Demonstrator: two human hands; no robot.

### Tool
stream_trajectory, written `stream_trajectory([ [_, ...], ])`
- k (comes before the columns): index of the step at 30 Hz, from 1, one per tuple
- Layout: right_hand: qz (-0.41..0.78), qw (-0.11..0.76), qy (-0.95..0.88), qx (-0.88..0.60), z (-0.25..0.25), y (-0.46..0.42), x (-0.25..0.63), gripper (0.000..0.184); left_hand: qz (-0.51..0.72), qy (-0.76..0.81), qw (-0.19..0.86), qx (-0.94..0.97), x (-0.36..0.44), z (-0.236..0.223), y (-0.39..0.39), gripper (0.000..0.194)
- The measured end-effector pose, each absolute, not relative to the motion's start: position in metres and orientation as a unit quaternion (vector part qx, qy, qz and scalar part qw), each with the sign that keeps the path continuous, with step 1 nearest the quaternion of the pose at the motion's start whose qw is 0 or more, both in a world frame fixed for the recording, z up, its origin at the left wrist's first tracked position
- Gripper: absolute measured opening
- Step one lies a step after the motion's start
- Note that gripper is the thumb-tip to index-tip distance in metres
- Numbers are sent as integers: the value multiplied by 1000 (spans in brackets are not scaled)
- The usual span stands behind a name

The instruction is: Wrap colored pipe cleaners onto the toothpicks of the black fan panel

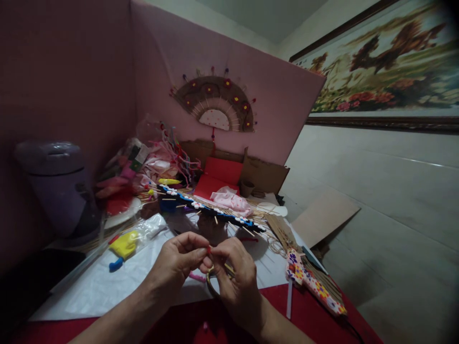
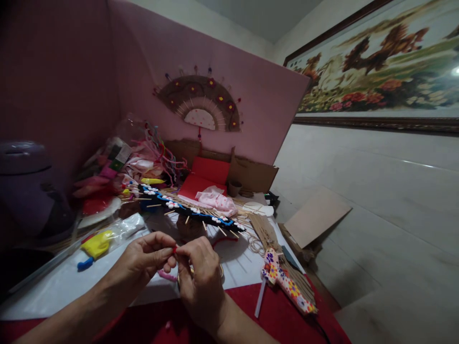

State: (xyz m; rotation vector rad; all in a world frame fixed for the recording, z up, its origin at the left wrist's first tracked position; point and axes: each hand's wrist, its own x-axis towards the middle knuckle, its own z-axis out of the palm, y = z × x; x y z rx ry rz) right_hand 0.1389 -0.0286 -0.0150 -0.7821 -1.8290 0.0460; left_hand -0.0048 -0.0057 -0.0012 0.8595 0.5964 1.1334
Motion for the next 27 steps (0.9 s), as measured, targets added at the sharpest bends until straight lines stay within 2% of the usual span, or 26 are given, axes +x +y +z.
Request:
stream_trajectory([
  [20, -26, 490, -810, -321, -19, -28, 138, 19, 514, 275, 695, 421, -4, -10, -5, 21],
  [27, 33, 533, -764, -362, -16, -28, 134, 14, 528, 286, 687, 409, -2, -8, -9, 15],
])
